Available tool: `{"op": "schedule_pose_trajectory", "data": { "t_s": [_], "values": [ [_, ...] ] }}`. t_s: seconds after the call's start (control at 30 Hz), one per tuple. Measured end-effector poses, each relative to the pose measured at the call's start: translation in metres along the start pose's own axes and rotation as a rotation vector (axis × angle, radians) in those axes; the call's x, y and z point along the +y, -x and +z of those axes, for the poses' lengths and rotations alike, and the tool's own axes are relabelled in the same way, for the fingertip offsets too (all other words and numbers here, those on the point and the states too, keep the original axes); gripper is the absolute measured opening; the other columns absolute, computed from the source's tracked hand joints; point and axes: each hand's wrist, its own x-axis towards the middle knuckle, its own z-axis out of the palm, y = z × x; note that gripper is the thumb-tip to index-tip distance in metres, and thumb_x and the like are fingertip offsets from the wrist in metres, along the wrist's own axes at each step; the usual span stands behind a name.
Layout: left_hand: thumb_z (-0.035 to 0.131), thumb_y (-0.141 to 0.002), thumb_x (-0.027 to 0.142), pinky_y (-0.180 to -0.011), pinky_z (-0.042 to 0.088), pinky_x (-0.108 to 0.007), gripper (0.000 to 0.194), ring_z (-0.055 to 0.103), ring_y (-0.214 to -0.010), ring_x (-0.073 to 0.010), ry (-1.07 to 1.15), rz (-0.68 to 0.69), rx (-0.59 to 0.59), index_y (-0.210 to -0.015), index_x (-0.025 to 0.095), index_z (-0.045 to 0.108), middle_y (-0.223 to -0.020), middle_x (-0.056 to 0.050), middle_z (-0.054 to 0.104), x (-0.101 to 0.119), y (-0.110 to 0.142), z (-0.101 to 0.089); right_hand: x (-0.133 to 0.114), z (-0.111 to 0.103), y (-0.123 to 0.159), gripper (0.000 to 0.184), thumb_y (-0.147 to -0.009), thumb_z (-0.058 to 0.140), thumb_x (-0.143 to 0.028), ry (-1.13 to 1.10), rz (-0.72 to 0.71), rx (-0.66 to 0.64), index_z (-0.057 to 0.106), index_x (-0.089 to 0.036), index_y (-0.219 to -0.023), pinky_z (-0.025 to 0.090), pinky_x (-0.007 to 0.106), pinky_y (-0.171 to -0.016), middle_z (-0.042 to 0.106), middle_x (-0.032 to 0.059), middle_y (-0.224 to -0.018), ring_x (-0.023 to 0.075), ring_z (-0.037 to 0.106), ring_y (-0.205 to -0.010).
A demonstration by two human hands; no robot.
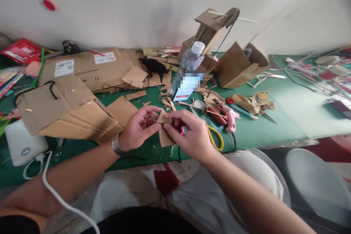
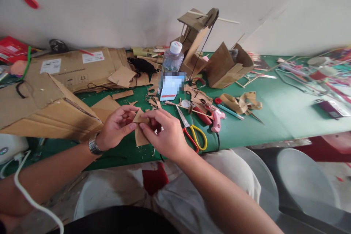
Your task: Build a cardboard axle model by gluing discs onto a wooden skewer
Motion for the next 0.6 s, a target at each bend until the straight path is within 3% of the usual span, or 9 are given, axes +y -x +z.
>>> {"op": "schedule_pose_trajectory", "data": {
  "t_s": [0.1, 0.23, 0.6],
  "values": [
    [0.089, -0.094, 0.037, -0.070, 0.057, -0.024, 0.038, 0.068, -0.078, -0.0147, -0.015, -0.008, 0.013, -0.126, 0.025, 0.074, -0.093, -0.003, 0.073, 0.000, 0.000, 0.000, 0.001, -0.002, 0.000, 0.009, -0.099, 0.077, -0.023, 0.037, -0.031, 0.005, 0.080, -0.025, -0.107, 0.062, 0.032, -0.064, 0.072, 0.0047, -0.097, 0.0176, 0.070, -0.074],
    [0.090, -0.092, 0.035, -0.071, 0.057, -0.024, 0.038, 0.066, -0.078, -0.0144, -0.027, 0.001, 0.019, -0.126, 0.024, 0.075, -0.090, -0.002, 0.070, 0.002, 0.000, -0.001, 0.004, -0.005, -0.001, 0.008, -0.102, 0.077, -0.021, 0.034, -0.124, -0.018, 0.081, -0.025, -0.108, 0.069, 0.041, -0.091, 0.078, 0.0108, -0.120, 0.0259, 0.079, -0.110],
    [0.096, -0.086, 0.045, -0.067, 0.053, -0.023, 0.046, 0.062, -0.078, -0.0139, 0.106, -0.072, -0.011, -0.126, 0.026, 0.082, -0.092, -0.003, 0.069, 0.001, -0.003, -0.004, 0.006, -0.014, -0.003, 0.018, -0.103, 0.077, -0.022, -0.045, -0.076, -0.068, 0.084, -0.026, -0.118, 0.071, 0.041, -0.092, 0.084, 0.0098, -0.120, 0.0254, 0.082, -0.108]
  ]
}}
